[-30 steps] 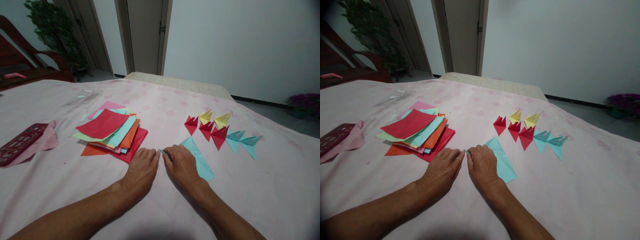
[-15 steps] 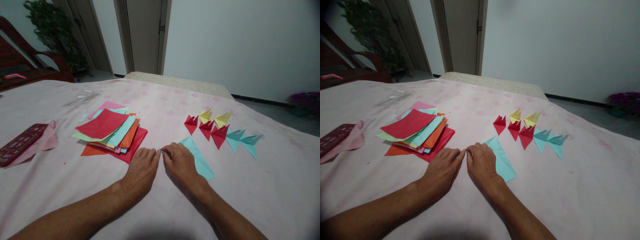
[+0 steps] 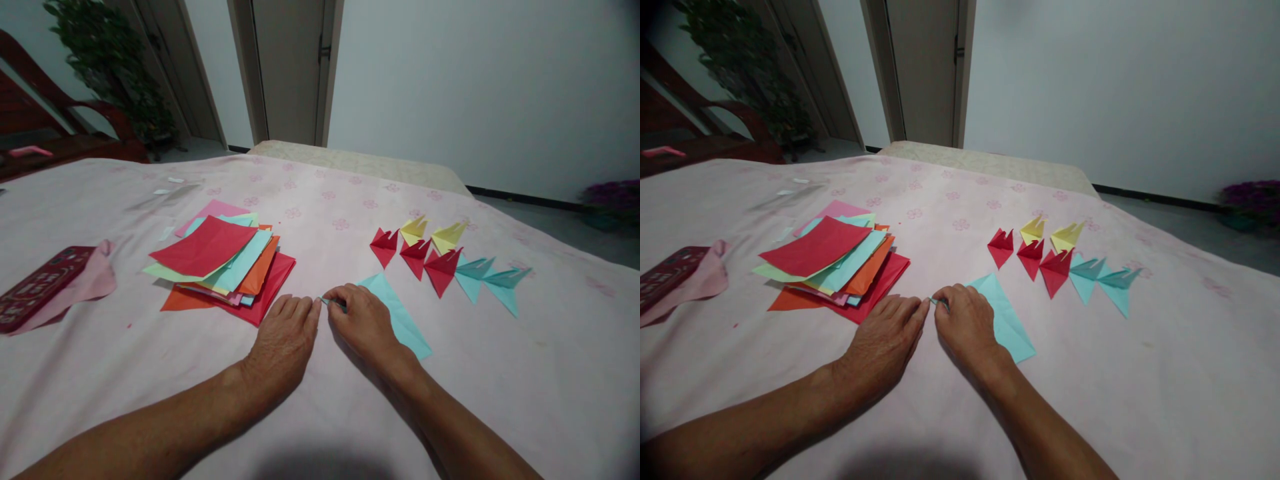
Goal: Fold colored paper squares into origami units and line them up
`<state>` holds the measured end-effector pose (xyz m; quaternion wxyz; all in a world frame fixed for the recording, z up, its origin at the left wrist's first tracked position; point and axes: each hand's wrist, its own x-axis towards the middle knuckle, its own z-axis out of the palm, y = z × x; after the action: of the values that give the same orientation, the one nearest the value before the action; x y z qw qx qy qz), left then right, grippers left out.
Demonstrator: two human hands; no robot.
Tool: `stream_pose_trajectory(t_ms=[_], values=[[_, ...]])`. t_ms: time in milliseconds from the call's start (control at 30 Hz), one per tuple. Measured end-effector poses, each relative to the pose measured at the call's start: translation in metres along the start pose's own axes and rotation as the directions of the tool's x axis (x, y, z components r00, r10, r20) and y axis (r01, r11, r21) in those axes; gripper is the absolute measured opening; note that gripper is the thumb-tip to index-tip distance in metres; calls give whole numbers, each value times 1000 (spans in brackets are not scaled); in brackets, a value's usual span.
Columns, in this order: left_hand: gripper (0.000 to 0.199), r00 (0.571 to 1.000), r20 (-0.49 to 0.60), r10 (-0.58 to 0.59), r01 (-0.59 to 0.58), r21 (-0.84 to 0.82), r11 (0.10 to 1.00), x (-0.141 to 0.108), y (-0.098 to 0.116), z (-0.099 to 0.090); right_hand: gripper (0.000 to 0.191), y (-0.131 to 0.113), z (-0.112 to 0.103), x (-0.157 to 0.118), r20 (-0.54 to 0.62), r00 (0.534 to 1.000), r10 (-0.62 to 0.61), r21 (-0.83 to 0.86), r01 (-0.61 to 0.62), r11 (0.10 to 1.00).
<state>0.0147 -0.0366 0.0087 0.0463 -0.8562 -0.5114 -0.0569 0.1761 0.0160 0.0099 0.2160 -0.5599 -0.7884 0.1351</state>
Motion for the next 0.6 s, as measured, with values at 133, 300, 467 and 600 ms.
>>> stream_pose_trajectory(t_ms=[133,300,467,600], values=[[46,1000,0,3,-3,4,1000,0,0,1,11,0,-1,2,16,1000,4,-10,-4,1000],[45,1000,13,-8,8,12,1000,0,0,2,13,-3,-4,4,66,997,46,-17,-45,999],[45,1000,21,-4,4,1,1000,0,-1,3,15,-6,-8,8,117,991,72,-31,-69,997],[46,1000,22,-9,9,-6,1000,1,-1,2,15,-5,-11,12,174,980,102,-1,-103,995]])
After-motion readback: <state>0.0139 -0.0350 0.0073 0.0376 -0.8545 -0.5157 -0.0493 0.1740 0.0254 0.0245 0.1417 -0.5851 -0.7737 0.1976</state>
